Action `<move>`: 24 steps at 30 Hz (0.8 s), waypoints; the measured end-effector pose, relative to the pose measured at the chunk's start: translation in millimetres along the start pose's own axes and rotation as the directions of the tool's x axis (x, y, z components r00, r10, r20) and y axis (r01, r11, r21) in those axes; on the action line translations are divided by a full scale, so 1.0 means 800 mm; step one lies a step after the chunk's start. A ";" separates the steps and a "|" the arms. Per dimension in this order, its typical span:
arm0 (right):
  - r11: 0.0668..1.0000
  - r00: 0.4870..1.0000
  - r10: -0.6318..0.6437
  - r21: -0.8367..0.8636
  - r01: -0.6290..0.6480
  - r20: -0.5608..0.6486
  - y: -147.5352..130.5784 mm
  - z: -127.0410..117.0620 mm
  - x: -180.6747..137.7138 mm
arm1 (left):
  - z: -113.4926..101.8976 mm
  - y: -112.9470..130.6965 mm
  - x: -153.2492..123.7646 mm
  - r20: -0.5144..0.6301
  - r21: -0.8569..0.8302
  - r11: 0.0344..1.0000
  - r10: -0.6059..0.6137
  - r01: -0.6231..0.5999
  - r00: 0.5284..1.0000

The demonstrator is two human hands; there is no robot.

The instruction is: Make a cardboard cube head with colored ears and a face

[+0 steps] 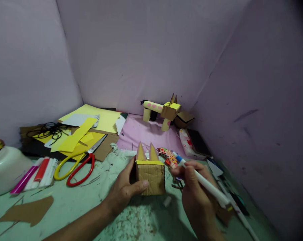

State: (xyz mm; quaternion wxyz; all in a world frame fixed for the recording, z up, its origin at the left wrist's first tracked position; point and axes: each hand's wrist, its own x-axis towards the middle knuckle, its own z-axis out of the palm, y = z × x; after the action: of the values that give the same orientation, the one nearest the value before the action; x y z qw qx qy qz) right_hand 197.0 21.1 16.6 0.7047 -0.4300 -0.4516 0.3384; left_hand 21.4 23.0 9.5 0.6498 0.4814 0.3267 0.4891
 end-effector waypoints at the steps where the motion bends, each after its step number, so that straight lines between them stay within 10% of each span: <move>1: 0.999 0.999 -0.041 0.000 0.041 0.035 -0.006 0.000 0.001 | -0.001 -0.001 0.001 0.003 0.013 1.000 0.002 -0.002 1.000; 8: 0.998 0.949 0.030 0.044 -0.046 0.314 -0.012 0.011 -0.011 | -0.002 -0.009 0.001 0.023 0.006 1.000 0.026 -0.026 0.999; 16: 0.949 0.920 -0.025 -0.280 0.145 0.390 0.001 0.008 -0.022 | -0.003 -0.010 0.002 -0.035 0.110 0.994 0.025 -0.021 0.999; 24: 0.994 0.957 0.027 -0.113 0.006 0.288 0.014 0.021 -0.028 | -0.003 -0.017 0.003 -0.067 0.132 0.991 0.040 -0.031 0.997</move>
State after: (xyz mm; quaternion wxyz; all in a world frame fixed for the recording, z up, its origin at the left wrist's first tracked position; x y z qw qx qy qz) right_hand 172.5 11.4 2.4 0.6039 -0.4172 -0.5658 0.3756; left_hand 24.7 25.4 -3.8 0.5961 0.5115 0.3719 0.4947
